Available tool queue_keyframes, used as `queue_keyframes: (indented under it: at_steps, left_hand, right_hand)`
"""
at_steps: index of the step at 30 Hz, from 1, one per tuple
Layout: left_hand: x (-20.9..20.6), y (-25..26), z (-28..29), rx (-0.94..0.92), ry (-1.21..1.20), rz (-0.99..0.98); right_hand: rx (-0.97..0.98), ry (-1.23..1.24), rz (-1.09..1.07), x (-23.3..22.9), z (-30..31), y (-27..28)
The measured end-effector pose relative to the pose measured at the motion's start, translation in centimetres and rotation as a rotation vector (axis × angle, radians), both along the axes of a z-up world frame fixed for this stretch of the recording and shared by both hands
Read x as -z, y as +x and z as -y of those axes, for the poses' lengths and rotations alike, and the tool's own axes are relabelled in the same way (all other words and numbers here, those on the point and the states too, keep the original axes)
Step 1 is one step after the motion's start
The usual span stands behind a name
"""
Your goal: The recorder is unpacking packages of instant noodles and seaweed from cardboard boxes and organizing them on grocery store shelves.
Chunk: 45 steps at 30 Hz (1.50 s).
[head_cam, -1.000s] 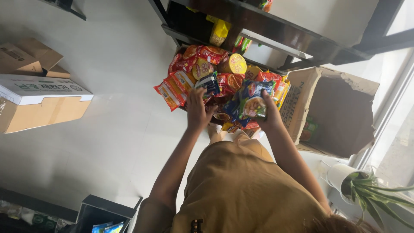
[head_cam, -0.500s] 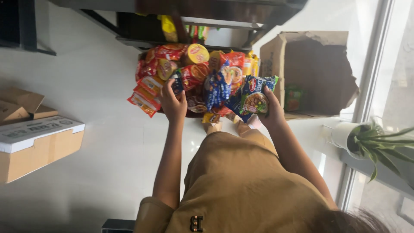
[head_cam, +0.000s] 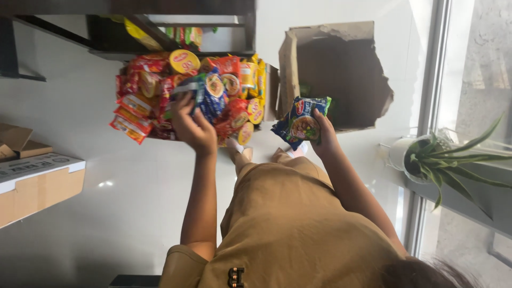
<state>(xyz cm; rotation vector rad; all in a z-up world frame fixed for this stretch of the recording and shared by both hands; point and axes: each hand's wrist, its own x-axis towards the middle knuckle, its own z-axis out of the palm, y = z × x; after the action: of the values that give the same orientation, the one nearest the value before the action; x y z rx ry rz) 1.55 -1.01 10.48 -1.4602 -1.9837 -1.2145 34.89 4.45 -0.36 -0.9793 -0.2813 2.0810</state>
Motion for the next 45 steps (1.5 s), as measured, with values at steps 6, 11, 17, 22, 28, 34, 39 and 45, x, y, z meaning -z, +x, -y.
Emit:
queue_keyframes:
  at_steps: [6, 11, 17, 22, 28, 34, 39, 45]
  left_hand:
    - [10.5, 13.1, -2.3, 0.223, -0.414, 0.688]
    - [16.7, 21.8, -5.1, 0.392, -0.636, 0.742]
    - [25.5, 28.3, -8.6, 0.575, -0.624, 0.540]
    - [33.7, 28.3, -9.6, 0.650, -0.826, 0.503]
    - [34.1, 28.0, -8.2, 0.806, -1.409, 0.411]
    - [29.9, 30.3, -9.7, 1.002, -1.694, 0.179]
    - [33.5, 34.7, -10.5, 0.958, -1.743, -0.107]
    - [35.8, 41.6, -12.9, 0.816, -2.003, -0.250]
  right_hand:
    - [0.141, -0.050, 0.276, 3.5, -0.2, 9.1]
    - [0.344, -0.121, 0.309, 6.7, 1.1, 16.4]
    - [0.508, -0.139, 0.233, 9.2, 2.4, 19.7]
    - [0.524, -0.193, 0.240, 8.2, 3.2, 18.6]
    - [0.372, -0.282, 0.368, 8.3, 1.6, 19.1]
    - [0.399, -0.187, 0.444, 7.8, -3.4, 20.8]
    - [0.424, -0.198, 0.343, 8.4, -4.3, 23.2]
    - [0.296, -0.226, 0.295, 7.4, -5.1, 30.1]
